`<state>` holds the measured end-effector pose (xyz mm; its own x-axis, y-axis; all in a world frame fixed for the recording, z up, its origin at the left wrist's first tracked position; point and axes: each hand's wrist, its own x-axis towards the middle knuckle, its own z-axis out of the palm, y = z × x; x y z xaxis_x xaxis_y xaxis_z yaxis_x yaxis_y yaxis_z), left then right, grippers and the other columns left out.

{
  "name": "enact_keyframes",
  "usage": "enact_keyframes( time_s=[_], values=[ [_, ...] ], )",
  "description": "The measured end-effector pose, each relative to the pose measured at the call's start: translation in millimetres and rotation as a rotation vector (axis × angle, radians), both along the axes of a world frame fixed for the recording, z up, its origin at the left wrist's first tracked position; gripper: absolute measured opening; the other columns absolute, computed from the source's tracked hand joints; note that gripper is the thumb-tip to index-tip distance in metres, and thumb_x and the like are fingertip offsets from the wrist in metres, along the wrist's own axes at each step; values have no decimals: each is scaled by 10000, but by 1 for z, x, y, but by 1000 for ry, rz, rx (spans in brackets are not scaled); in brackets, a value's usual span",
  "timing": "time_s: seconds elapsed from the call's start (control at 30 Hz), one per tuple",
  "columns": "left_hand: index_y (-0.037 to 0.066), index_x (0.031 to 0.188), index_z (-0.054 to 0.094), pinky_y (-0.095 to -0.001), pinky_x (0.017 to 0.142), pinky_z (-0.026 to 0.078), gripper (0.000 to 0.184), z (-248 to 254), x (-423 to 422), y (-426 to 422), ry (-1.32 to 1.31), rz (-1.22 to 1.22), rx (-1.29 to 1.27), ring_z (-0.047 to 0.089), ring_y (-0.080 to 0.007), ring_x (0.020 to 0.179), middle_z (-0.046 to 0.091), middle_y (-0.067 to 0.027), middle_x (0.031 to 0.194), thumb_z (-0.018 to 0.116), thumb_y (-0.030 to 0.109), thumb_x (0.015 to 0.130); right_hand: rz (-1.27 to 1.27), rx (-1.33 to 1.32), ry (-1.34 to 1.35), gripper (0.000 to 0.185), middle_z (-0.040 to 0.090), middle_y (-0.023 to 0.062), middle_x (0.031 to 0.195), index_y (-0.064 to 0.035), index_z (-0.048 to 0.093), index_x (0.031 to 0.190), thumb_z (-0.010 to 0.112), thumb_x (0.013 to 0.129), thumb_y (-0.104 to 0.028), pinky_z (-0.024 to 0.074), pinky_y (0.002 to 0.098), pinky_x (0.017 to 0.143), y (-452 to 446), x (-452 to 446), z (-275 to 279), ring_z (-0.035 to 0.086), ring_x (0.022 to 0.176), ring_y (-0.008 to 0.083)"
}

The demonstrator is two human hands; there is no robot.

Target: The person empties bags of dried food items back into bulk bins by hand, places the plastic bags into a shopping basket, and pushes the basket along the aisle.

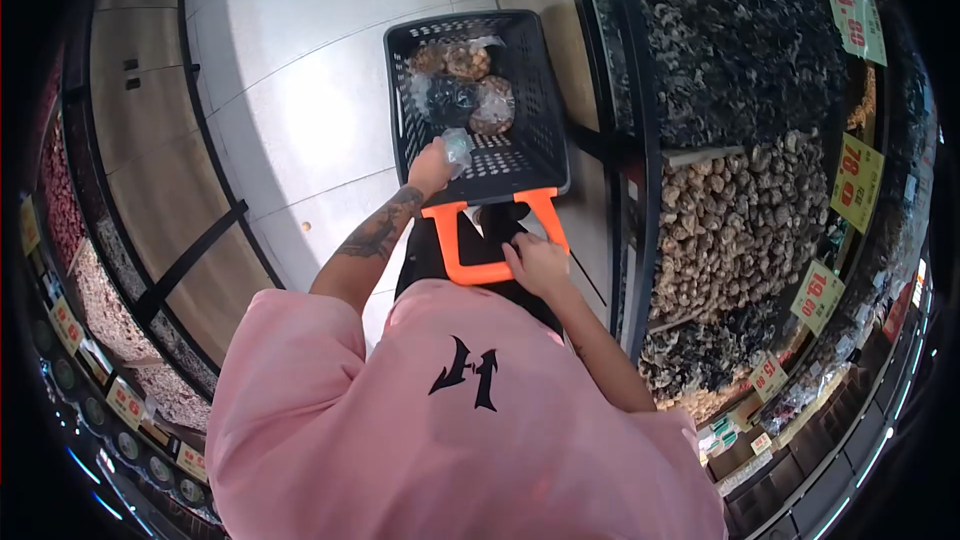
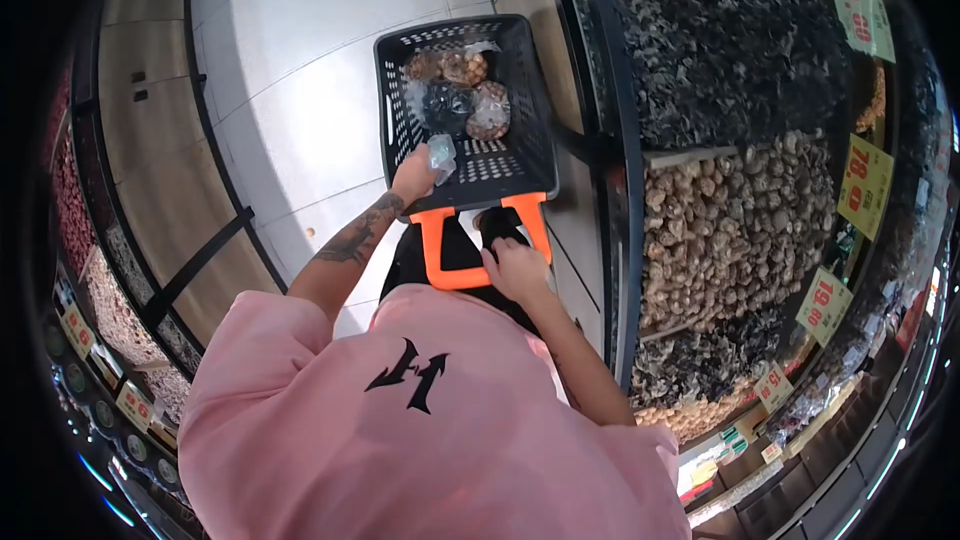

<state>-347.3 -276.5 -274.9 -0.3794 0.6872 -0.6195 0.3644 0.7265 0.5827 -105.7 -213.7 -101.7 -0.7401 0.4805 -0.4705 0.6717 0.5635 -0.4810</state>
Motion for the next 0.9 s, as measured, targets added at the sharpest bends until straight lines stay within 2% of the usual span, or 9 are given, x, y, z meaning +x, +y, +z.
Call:
enact_keyframes(
  time_s=[0.13, 0.2, 0.27, 0.43, 0.6, 0.73, 0.83, 0.87, 0.9],
  values=[
    [19, 1098, 438, -493, 834, 516, 491, -62, -15, 11, 71, -173, -173, 611, -439, 992, 561, -259, 1132, 711, 239, 754, -72, -14, -56, 216, 628, 82, 715, -76, 616, 765, 611, 856, -272, 488, 397, 562, -1, -4, 4, 625, 610, 284],
    [-8, 1332, 409, -481, 1020, 416, 928, -82, -29, 17, -65, -482, -419, 446, -450, 1260, 384, -322, 1388, 789, 512, 664, -71, -41, -68, 212, 626, 78, 714, -75, 617, 766, 613, 855, -267, 485, 392, 557, 2, -6, 9, 623, 604, 281],
    [2, 1331, 478, -471, 1058, 383, 966, -121, -38, 35, -158, -675, -647, 428, -429, 1289, 298, -318, 1462, 800, 569, 618, -62, -87, -97, 215, 616, 67, 701, -72, 621, 782, 618, 857, -273, 484, 385, 560, 4, -7, 6, 622, 610, 271],
    [30, 1241, 575, -469, 989, 448, 690, -194, -42, 83, -234, -436, -485, 479, -416, 1242, 418, -248, 1417, 745, 439, 711, 16, -240, -28, 209, 574, 77, 732, -78, 607, 799, 647, 852, -276, 482, 377, 559, 28, -2, 3, 615, 634, 252],
    [20, 1170, 565, -437, 892, 509, 534, -275, -5, 137, 103, -317, -4, 569, -375, 1100, 568, -186, 1166, 714, 264, 719, -51, -324, 71, 145, 567, 69, 689, -87, 605, 709, 699, 772, -178, 473, 369, 518, 38, 17, -14, 582, 573, 260],
    [60, 1417, 324, -467, 1012, 409, 952, -313, 30, 164, 443, -479, 86, 471, -332, 1219, 476, -160, 1318, 802, 348, 646, -112, -361, 167, 85, 594, 75, 680, -63, 599, 685, 683, 686, -48, 478, 354, 501, 44, 20, -16, 590, 560, 248],
    [66, 1465, 259, -508, 1071, 318, 913, -335, 54, 172, 425, -498, 55, 422, -324, 1273, 432, -160, 1389, 735, 355, 741, -142, -342, 218, 111, 610, 81, 700, -43, 598, 695, 696, 645, -25, 492, 337, 510, 47, 19, -17, 608, 568, 237],
    [70, 1391, 398, -500, 1032, 342, 622, -347, 60, 173, 586, -614, 7, 522, -284, 1192, 561, -138, 1279, 607, 288, 847, -133, -339, 216, 111, 610, 81, 700, -43, 598, 695, 696, 645, -25, 492, 337, 510, 50, 19, -19, 608, 568, 237],
    [80, 1281, 501, -472, 1001, 362, 455, -358, 63, 175, 455, -616, -65, 586, -264, 1075, 630, -113, 1135, 561, 242, 861, -159, -390, 206, 131, 611, 81, 705, -37, 601, 703, 707, 626, -28, 500, 326, 521, 51, 20, -19, 619, 580, 230]
  ],
)
